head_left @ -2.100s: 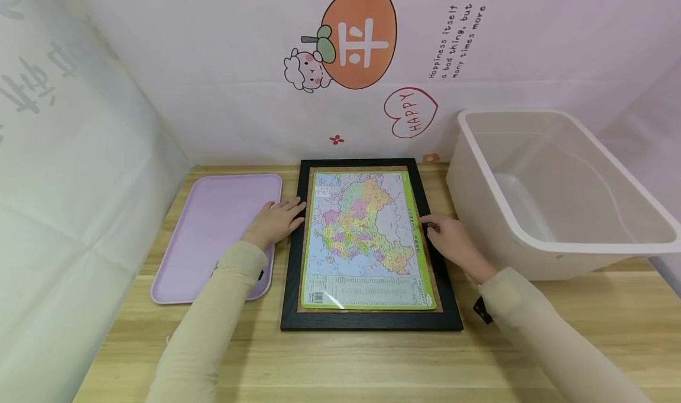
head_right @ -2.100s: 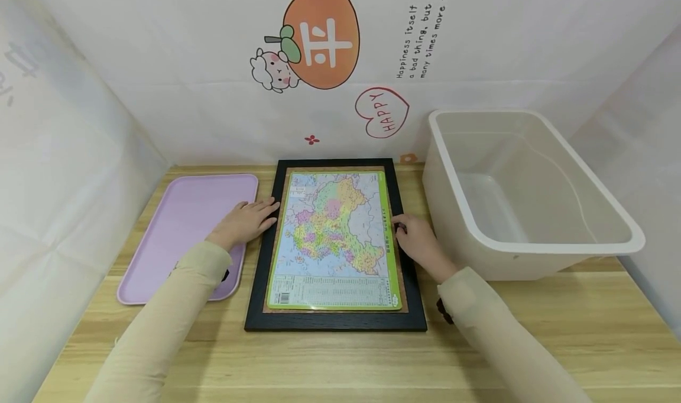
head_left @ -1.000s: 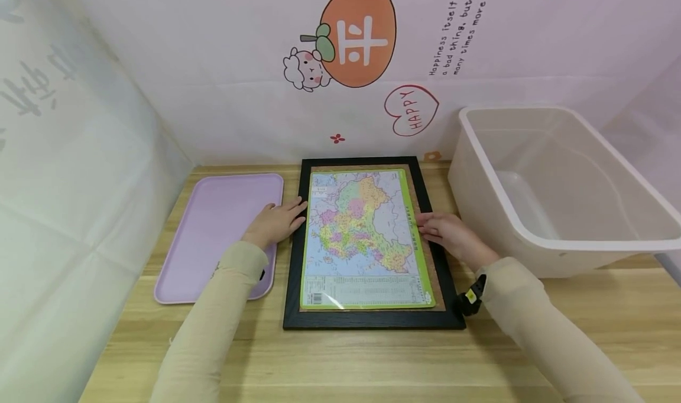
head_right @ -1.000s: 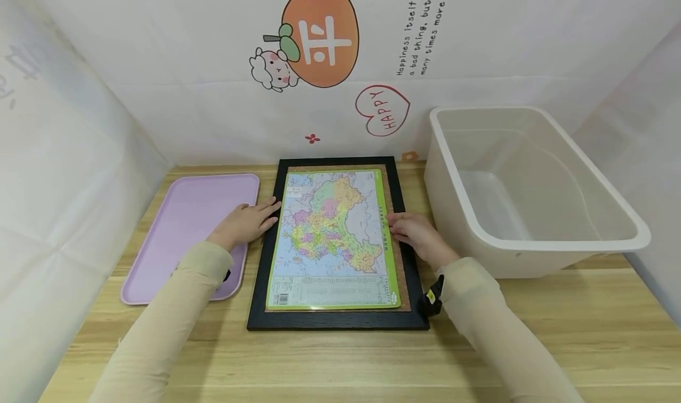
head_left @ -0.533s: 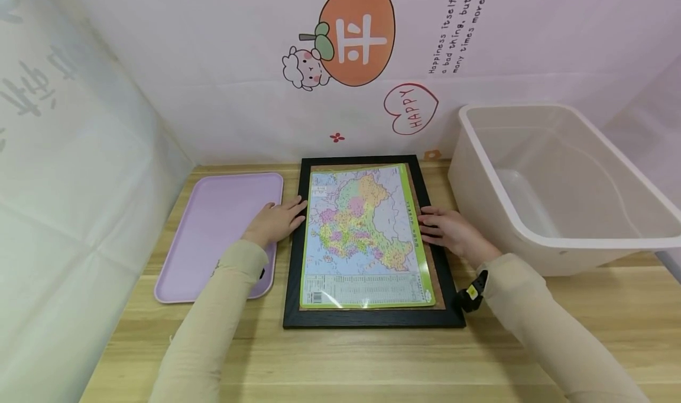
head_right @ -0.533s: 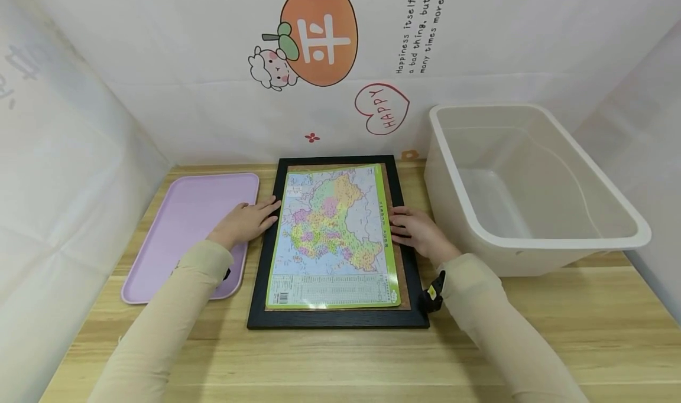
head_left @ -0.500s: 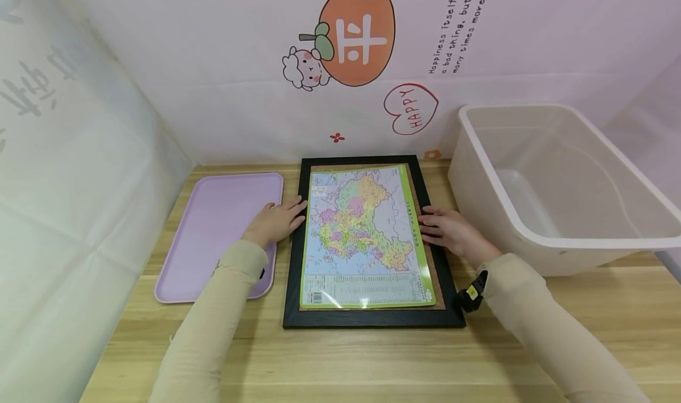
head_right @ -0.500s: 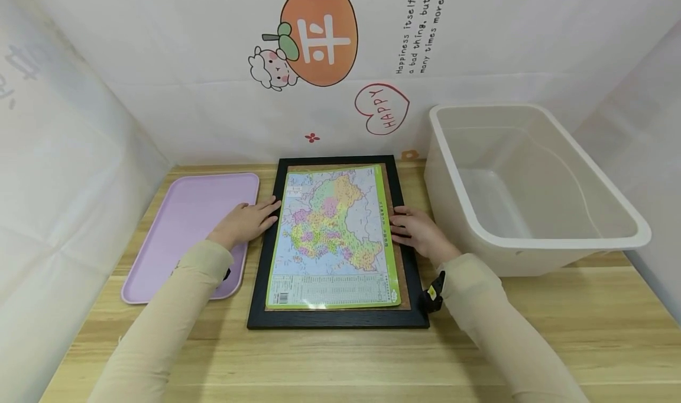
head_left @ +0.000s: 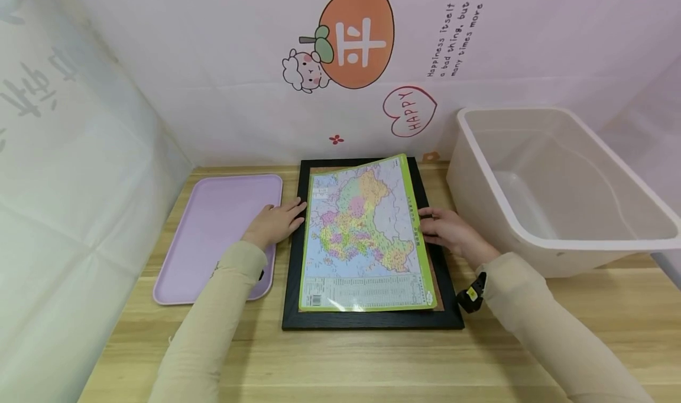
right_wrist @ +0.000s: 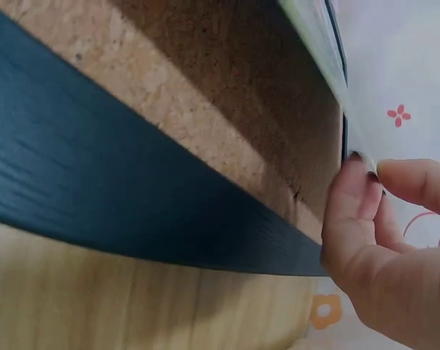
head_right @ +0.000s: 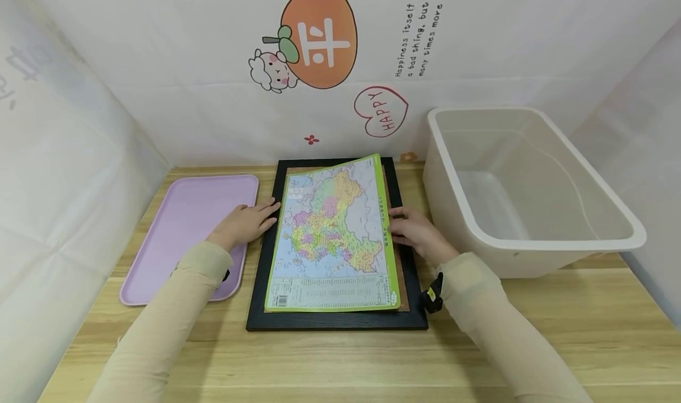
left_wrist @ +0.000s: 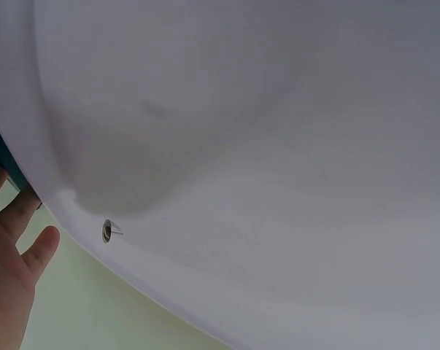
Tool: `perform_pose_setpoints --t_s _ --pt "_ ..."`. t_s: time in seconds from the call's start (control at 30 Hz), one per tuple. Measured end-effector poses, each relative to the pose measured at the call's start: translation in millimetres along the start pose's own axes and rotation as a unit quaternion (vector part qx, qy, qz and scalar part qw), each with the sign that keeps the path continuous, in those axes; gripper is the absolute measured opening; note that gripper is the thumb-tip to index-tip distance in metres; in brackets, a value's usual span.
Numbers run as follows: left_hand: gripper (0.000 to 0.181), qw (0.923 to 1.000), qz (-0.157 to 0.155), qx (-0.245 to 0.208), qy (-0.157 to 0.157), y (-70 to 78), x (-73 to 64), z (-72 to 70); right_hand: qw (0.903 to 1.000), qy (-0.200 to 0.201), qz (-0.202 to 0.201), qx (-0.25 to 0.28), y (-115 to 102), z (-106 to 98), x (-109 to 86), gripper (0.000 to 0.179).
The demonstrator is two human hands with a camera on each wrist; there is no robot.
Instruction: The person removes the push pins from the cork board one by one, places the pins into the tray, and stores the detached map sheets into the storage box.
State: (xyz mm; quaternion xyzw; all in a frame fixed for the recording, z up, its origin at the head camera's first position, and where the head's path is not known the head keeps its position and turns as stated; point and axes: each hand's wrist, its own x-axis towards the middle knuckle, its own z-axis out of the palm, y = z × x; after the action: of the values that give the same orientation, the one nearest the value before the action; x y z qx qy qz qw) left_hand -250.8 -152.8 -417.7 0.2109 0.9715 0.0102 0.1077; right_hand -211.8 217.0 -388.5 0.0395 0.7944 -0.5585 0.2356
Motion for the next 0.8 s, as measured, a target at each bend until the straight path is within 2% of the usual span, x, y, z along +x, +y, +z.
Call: perform_pose_setpoints --t_s 0.23,0.4,0.6,0.8 --pt "0.053 1.0000 -0.001 -0.002 -0.004 0.1 -1.0 0.0 0.9998 0.005 -0.015 -0.011 -11.2 3.9 -8.5 0.058" --pt "0.053 1.0000 -0.001 -0.001 -0.005 0.4 -0.3 0.2 0.9994 0.029 -0.017 -0.002 -24.0 2.6 -16.6 0.057" --pt "0.053 0.9999 -0.002 -0.002 -0.010 1.5 -0.1 -0.5 0.9979 0.054 -0.034 0.008 -45.6 4.3 -33.5 0.055" --pt "0.053 1.0000 -0.003 -0.005 -0.008 2.6 -2.7 -2.3 0.9957 0.061 -0.070 0.002 -70.9 4.4 -52.7 0.052"
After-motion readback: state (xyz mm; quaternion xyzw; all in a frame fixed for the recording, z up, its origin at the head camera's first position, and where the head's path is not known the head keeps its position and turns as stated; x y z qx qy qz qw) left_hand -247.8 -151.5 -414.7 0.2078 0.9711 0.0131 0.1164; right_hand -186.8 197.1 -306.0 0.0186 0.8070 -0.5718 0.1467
